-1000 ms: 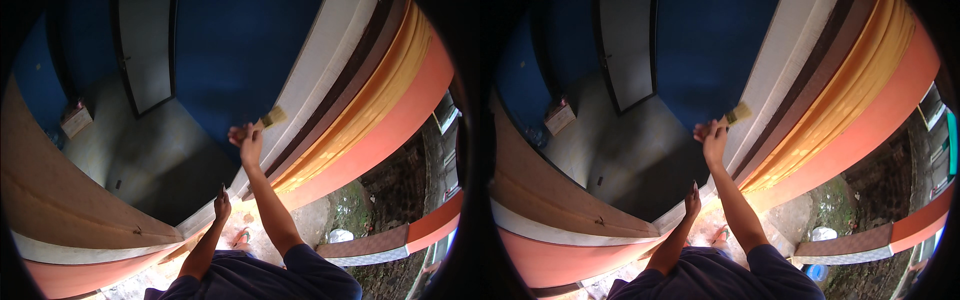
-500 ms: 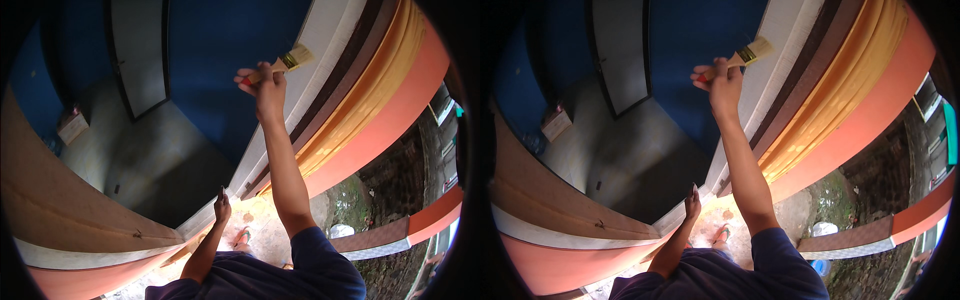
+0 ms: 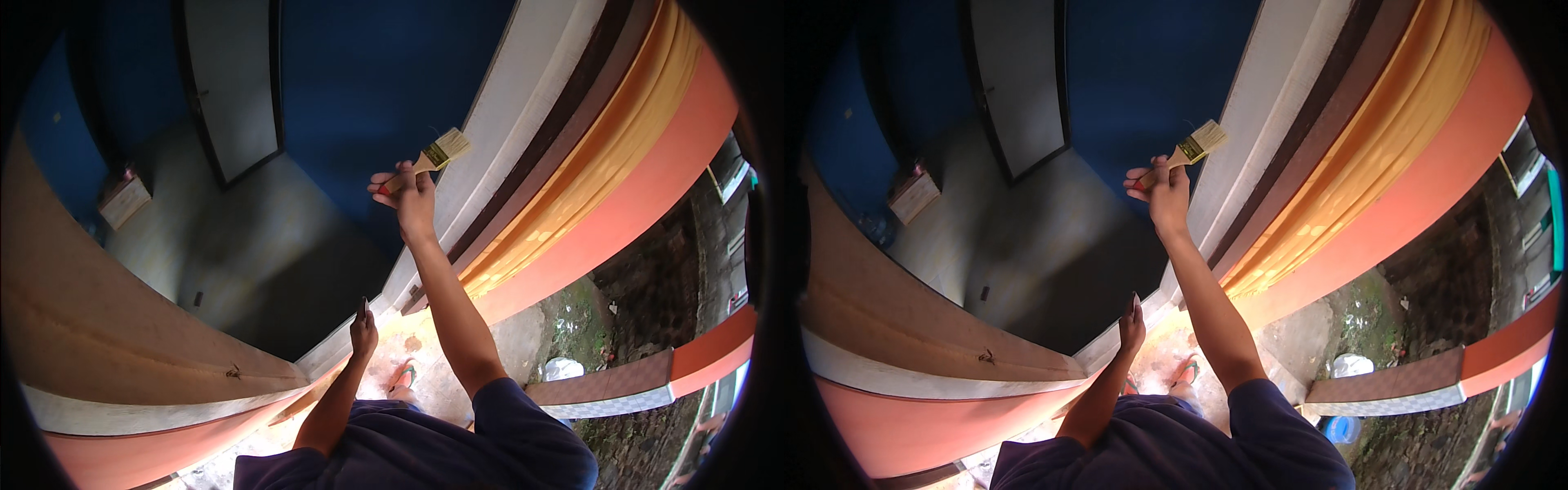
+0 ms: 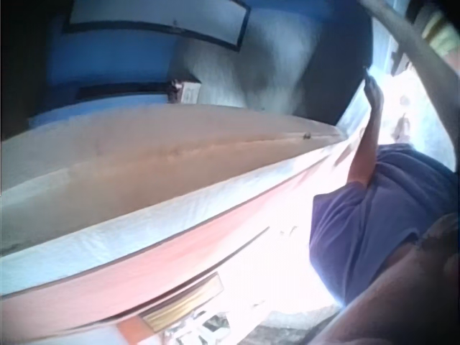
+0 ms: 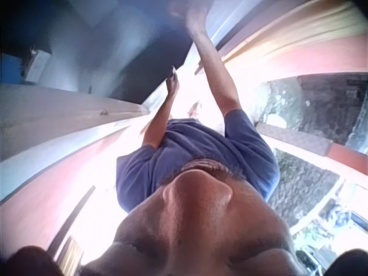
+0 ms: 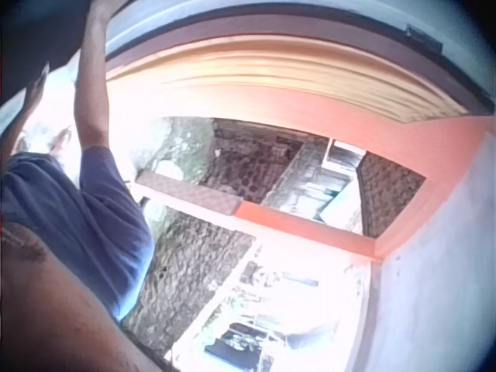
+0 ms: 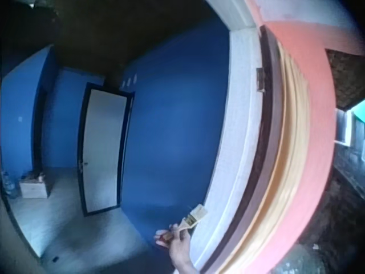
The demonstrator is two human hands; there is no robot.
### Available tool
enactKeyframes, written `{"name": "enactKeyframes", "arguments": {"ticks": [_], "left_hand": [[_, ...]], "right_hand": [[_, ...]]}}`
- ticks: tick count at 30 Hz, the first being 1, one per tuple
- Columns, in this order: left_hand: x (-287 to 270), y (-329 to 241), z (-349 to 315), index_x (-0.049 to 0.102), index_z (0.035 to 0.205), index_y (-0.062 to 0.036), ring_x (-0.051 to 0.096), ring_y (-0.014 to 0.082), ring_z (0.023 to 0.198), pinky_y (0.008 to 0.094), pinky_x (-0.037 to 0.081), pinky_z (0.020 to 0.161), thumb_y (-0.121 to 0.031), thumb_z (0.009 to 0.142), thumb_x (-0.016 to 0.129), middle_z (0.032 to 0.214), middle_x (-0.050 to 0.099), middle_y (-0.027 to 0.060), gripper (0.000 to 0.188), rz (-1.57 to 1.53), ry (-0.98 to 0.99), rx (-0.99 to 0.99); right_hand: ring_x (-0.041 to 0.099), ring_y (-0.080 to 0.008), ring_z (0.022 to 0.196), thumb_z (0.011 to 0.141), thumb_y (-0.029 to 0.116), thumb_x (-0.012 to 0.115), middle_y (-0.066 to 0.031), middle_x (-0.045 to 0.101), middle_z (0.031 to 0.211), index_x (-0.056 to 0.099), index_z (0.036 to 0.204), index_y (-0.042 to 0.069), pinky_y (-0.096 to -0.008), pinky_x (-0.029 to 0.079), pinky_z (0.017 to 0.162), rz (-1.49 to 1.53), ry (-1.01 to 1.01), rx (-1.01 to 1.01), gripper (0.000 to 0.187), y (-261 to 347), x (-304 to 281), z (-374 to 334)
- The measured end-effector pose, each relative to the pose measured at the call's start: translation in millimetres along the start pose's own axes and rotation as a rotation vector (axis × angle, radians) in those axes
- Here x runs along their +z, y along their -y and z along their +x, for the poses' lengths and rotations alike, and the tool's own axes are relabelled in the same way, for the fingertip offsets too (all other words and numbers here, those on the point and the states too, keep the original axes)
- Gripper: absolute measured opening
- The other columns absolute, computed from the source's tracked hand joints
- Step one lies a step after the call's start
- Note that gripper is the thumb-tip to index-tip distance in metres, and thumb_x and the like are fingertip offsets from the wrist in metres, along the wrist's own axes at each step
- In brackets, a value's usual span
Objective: The person paints a white window frame using a paintbrush while wiping the adjacent wall with a cloth. The person alternates between applying paint to the frame and cleaning the wall surface to maintain a clean edge.
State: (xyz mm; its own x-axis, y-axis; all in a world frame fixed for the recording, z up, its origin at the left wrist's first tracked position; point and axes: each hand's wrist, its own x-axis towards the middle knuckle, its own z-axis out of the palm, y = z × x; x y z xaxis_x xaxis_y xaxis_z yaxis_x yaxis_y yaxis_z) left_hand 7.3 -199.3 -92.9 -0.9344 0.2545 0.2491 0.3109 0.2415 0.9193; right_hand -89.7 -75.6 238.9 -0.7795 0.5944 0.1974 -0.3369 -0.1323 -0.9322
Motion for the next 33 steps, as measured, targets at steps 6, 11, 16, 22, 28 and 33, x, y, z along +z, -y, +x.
{"name": "enactKeyframes", "arguments": {"ticks": [6,11,16,22,28,33], "left_hand": [[-21,-18,-4,0.047,0.152,-0.0061,0.062,0.039,0.125,0.0432,0.053,0.1,-0.024,0.11,0.042,0.144,0.058,0.0233,0.046,-0.04,0.148,-0.273],[-27,14,-20,0.05,0.15,-0.0028,0.062,0.0371,0.126,0.0406,0.052,0.101,-0.023,0.11,0.042,0.145,0.057,0.0225,0.045,0.008,0.023,-0.157],[-39,16,-34,0.051,0.148,-0.0003,0.062,0.0381,0.126,0.0409,0.052,0.101,-0.023,0.11,0.042,0.142,0.059,0.0242,0.045,-0.021,0.039,-0.242],[-39,3,-27,0.049,0.15,-0.0033,0.056,0.0375,0.135,0.0382,0.046,0.109,-0.03,0.111,0.041,0.144,0.059,0.0247,0.048,-0.022,0.095,-0.306],[-50,32,-54,0.049,0.151,-0.0047,0.063,0.041,0.123,0.0445,0.052,0.098,-0.023,0.109,0.043,0.14,0.061,0.0255,0.046,0.051,-0.019,-0.298],[-46,31,-57,0.049,0.151,-0.0036,0.061,0.0409,0.126,0.0433,0.051,0.101,-0.022,0.108,0.043,0.143,0.058,0.0251,0.047,0.045,-0.012,-0.303]], "right_hand": [[0.075,-0.0297,0.081,0.109,0.037,0.049,-0.0221,0.071,0.101,0.049,0.127,0.001,-0.0341,0.065,0.066,-0.023,-0.18,0.462,0.041,-169,-93,-53],[0.074,-0.0289,0.079,0.109,0.038,0.051,-0.0198,0.071,0.102,0.05,0.129,0.001,-0.0358,0.065,0.065,0.225,-0.095,0.56,0.043,-182,-70,-49],[0.075,-0.0262,0.078,0.112,0.034,0.046,-0.0164,0.072,0.095,0.047,0.125,0.002,-0.0351,0.065,0.066,0.002,-0.07,0.012,0.035,-90,-21,-17],[0.076,-0.0313,0.088,0.106,0.03,0.058,-0.0195,0.071,0.107,0.055,0.132,0.0,-0.0382,0.067,0.066,0.026,-0.264,0.492,0.039,-286,-138,-77],[0.072,-0.0277,0.077,0.107,0.026,0.053,-0.0163,0.069,0.11,0.054,0.129,-0.002,-0.0376,0.067,0.067,0.225,-0.247,0.531,0.035,-255,-97,-75],[0.073,-0.0261,0.078,0.111,0.038,0.048,-0.0168,0.07,0.095,0.048,0.116,0.0,-0.0386,0.066,0.067,-0.041,-0.008,0.036,0.039,-143,-49,-43]]}}
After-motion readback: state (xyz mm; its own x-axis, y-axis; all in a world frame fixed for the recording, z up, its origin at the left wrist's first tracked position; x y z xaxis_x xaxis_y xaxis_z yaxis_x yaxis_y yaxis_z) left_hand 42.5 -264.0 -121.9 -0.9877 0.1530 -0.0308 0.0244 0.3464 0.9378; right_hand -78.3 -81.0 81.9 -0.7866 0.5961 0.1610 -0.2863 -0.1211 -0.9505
